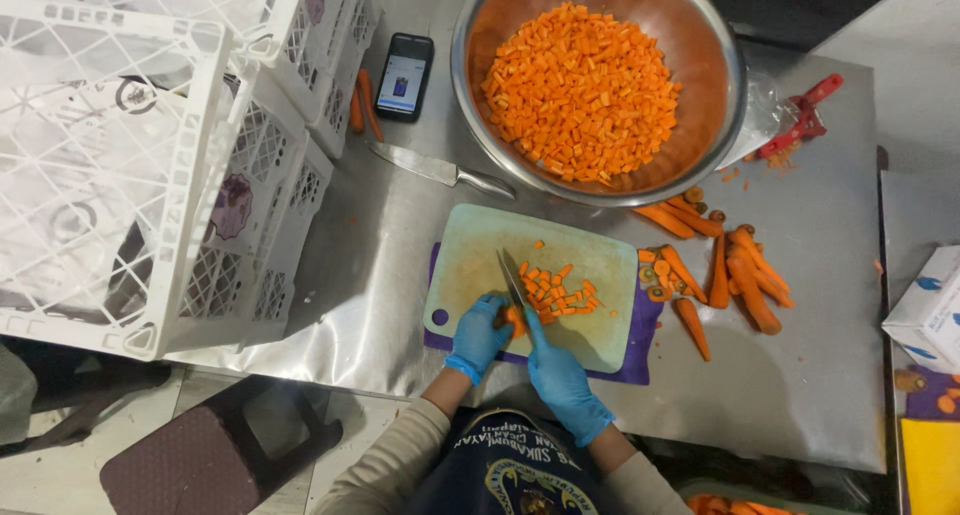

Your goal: The person cuts peeled carrots on a cutting board with a knife, slicing them into sticks and then dicing them into small pieces, and transfers the diced pieces into a large metal bowl that is already filled with diced carrots. They occasionally move trimmed carrot ends aside and reach for new whole carrots from the table.

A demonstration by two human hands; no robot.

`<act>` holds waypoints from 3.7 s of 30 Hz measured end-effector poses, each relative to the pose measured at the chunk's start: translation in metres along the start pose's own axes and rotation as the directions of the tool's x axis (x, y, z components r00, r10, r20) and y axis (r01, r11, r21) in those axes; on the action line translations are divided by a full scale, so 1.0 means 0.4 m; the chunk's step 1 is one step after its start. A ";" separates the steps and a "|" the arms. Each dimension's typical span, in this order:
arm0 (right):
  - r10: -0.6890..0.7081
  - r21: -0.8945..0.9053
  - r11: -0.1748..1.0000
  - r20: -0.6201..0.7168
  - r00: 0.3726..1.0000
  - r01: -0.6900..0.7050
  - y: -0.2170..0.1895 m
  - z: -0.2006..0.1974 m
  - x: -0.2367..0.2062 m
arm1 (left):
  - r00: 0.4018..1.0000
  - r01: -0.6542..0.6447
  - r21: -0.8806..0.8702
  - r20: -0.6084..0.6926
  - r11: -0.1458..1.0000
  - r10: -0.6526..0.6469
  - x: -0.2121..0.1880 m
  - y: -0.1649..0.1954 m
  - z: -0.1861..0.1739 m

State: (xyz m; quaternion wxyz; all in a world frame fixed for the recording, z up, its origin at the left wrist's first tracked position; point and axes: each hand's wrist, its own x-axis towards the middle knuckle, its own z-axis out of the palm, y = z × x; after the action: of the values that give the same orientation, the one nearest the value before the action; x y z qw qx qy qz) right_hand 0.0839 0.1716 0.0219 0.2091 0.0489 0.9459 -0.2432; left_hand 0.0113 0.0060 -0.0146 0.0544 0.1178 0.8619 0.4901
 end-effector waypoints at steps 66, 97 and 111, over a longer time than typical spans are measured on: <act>-0.047 0.184 0.978 -0.273 0.961 0.100 0.010 -0.012 -0.018 | 0.912 -0.399 0.135 0.163 0.907 0.377 0.049 0.009 -0.056; -0.011 -0.022 1.000 -0.072 0.997 0.010 -0.080 0.029 0.039 | 0.997 -0.074 0.250 -0.016 0.965 0.080 -0.043 0.031 -0.053; -0.069 -0.009 0.998 0.030 0.997 0.070 -0.073 0.043 0.023 | 0.999 -0.019 0.270 -0.034 0.963 0.030 -0.040 0.024 -0.050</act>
State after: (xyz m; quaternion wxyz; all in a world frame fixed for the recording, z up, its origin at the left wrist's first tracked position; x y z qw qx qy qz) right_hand 0.0763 0.1378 0.0172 0.2145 0.0114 0.9451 -0.2463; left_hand 0.0239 -0.0100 0.0037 0.0154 0.1255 0.9199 0.3712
